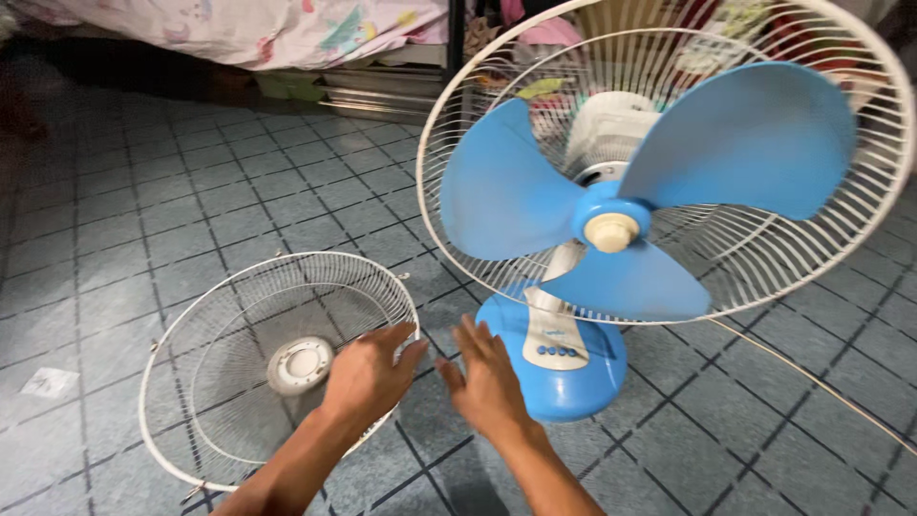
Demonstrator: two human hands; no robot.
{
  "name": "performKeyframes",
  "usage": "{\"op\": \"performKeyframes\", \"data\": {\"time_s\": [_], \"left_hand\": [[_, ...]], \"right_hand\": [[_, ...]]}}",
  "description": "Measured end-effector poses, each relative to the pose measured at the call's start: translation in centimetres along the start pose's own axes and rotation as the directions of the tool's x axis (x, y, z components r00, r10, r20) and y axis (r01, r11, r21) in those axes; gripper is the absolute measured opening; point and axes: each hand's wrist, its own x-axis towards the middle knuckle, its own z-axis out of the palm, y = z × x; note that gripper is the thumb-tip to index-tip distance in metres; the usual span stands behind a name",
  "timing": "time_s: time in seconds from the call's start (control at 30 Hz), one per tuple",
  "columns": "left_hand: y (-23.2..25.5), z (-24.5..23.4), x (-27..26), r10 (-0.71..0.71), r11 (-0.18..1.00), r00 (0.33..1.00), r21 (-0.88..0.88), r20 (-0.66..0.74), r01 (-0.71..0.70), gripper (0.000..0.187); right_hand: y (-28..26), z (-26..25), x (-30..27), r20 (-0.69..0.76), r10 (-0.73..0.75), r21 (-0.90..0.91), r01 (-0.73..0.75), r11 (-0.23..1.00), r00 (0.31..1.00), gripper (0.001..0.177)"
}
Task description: The person disassembles a blue pedestal fan by removing the front grille, unscrewing the central hub cap, and detaching the fan blades. The parts are placed on the floor next to the fan base.
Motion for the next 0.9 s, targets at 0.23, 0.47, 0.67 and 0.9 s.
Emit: {"op": "performKeyframes", "data": {"time_s": [0.23,0.47,0.67,0.9], "left_hand": [[7.0,5.0,3.9,-0.061,0.984,0.998,-0.166,0.020,0.063,0.045],[8.3,11.3,6.3,-0.466,0.623,0.847,-0.584,0.257,0.520,0.052],[7.4,14.4,8.4,-0.472,-0.022,0.753,-0.860,0.458,0.509,0.050],[7.3,15.6,7.4,-0.498,-0.017,0.769,-0.892,0.400,0.453,0.043]], "right_hand": [[3.5,-6.3,0.4,-0.232,0.031,-0.032,-0.039,0.999,0.972,0.054],[6.9,-12.5,-1.1,-0.089,0.240,-0.339,-0.256,0.905,0.967,0.057],[8.7,-14.0,-1.8,-0.049,0.222,-0.490,-0.217,0.844,0.974,0.054],[8.6,-14.8,-2.2,-0.024,0.297,-0.553,-0.260,0.791,0.955,0.048]]}}
